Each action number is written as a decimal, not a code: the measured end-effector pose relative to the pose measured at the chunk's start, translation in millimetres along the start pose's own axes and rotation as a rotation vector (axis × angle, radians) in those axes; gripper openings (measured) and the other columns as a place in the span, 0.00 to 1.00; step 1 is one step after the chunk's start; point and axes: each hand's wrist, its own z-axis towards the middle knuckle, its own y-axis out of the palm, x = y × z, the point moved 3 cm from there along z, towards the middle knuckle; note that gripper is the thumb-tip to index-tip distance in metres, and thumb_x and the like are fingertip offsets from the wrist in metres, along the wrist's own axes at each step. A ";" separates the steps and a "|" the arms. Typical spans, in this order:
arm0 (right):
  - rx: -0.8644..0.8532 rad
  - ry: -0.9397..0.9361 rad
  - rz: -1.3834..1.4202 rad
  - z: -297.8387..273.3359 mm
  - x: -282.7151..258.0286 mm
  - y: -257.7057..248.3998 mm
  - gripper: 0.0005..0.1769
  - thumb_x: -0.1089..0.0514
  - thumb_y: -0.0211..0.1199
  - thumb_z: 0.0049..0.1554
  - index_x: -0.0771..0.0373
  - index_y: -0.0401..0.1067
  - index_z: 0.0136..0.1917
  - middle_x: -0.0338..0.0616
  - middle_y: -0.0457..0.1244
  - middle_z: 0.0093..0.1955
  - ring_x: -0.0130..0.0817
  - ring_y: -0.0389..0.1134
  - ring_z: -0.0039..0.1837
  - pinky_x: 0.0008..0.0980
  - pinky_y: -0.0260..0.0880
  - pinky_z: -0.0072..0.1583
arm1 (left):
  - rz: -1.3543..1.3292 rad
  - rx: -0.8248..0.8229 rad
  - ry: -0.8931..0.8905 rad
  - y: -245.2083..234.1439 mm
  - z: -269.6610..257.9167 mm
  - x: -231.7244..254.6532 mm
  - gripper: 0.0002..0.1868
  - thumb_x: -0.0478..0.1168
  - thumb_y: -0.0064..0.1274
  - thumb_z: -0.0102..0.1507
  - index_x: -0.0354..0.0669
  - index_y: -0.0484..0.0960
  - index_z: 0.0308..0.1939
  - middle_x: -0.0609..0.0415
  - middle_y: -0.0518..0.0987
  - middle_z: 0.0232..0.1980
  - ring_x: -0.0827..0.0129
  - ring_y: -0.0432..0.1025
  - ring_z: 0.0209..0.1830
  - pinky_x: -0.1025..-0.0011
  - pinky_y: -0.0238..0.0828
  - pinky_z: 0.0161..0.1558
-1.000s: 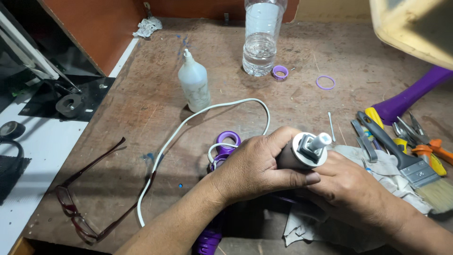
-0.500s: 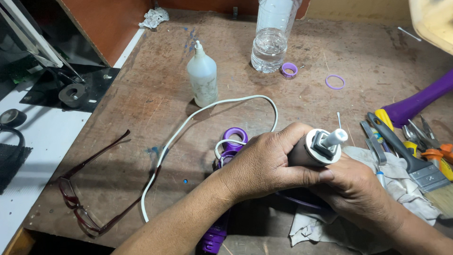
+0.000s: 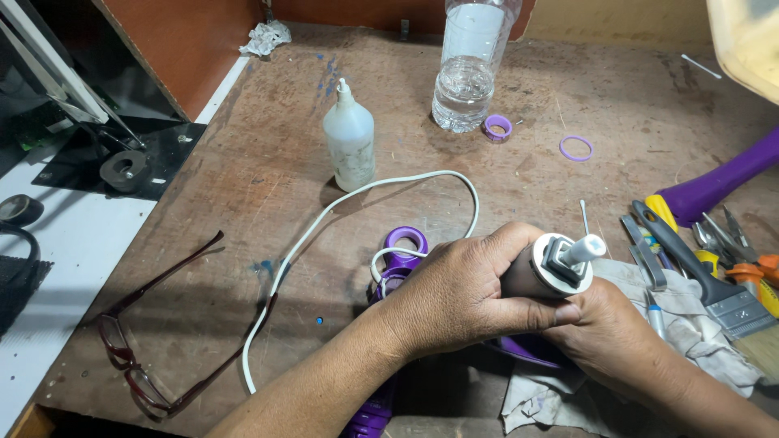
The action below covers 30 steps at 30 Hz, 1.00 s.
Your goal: The person disassembles a purple handheld electronic device, exposing the internal motor and circuit board. They manipulate the internal components and wires with their hands and a pair of pliers, then reassemble the device by snapping the purple casing halves together.
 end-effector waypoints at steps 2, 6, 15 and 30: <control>-0.026 -0.072 -0.116 6.3 -0.4 -1.6 0.12 0.50 0.78 0.59 0.51 0.91 0.55 0.30 0.81 0.56 0.25 0.82 0.59 0.36 0.84 0.63 | 0.005 -0.001 0.012 0.1 0.3 -0.6 0.37 0.73 0.55 0.60 0.65 0.78 0.68 0.60 0.94 0.54 0.57 0.92 0.58 0.60 0.81 0.55; -0.074 -0.131 -0.254 5.6 7.6 -2.3 0.19 0.49 0.76 0.57 0.49 0.89 0.61 0.32 0.83 0.62 0.28 0.84 0.64 0.37 0.82 0.68 | -0.009 -0.014 -0.001 -1.3 0.0 2.6 0.36 0.72 0.57 0.60 0.64 0.79 0.67 0.60 0.94 0.51 0.59 0.91 0.54 0.62 0.81 0.53; -0.171 -0.503 -0.250 -2.5 -39.6 -20.6 0.19 0.47 0.66 0.70 0.38 0.91 0.69 0.33 0.77 0.73 0.29 0.79 0.73 0.38 0.76 0.73 | -0.003 -0.040 -0.003 0.4 2.5 -4.6 0.38 0.71 0.55 0.60 0.63 0.78 0.70 0.59 0.93 0.57 0.57 0.90 0.60 0.58 0.80 0.56; -0.132 0.096 0.414 19.4 -30.6 12.4 0.20 0.60 0.71 0.53 0.68 0.92 0.56 0.51 0.85 0.54 0.39 0.86 0.54 0.46 0.94 0.56 | 0.040 -0.044 -0.041 -2.1 1.3 3.2 0.42 0.76 0.48 0.58 0.65 0.78 0.70 0.53 0.95 0.57 0.50 0.90 0.63 0.57 0.80 0.58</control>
